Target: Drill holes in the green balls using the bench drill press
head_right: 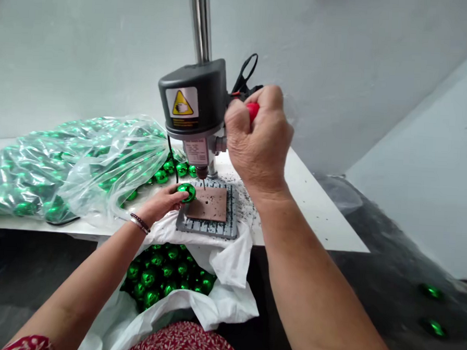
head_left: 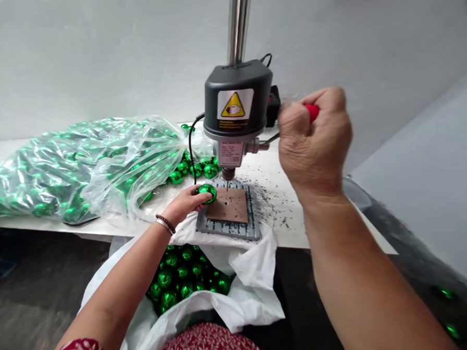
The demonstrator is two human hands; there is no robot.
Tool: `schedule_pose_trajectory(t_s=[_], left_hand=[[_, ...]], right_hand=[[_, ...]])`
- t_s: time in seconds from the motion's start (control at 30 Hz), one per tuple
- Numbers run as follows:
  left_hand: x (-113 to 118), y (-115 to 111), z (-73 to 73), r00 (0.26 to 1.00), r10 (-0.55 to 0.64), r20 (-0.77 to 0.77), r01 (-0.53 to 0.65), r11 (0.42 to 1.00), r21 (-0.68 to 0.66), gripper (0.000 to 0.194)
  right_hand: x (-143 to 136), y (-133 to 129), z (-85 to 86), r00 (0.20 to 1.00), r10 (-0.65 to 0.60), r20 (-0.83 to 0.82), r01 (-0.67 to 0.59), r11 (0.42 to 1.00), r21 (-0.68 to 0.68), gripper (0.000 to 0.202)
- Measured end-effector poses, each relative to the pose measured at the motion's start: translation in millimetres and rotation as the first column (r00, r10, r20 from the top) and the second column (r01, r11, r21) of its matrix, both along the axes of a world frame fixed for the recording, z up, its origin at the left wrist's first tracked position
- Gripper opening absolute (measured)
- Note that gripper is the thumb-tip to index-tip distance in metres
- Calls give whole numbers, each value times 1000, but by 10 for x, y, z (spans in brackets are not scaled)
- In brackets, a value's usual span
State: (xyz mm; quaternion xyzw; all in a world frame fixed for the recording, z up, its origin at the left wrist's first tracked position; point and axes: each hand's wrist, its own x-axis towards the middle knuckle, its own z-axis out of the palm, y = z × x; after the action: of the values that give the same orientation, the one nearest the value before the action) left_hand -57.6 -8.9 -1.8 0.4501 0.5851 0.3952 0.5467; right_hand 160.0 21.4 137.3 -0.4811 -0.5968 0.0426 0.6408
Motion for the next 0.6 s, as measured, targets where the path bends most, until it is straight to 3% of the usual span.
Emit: schedule_pose_trajectory(t_s=[0.2, 0.37, 0.6], left_hand=[[234, 132, -104, 934, -14, -357, 89, 977, 195, 58], [289, 155, -136, 876, -15, -482, 117, 976, 182, 60], [416, 135, -17, 774, -43, -632, 185, 970, 160, 67]], right_hand=[[26, -2, -14, 1000, 21, 11, -21, 1000, 13, 22], [49, 13, -57, 1000, -8, 21, 8, 1000, 26, 26], [50, -24, -35, 999, 8, 54, -7, 1000, -10, 25]])
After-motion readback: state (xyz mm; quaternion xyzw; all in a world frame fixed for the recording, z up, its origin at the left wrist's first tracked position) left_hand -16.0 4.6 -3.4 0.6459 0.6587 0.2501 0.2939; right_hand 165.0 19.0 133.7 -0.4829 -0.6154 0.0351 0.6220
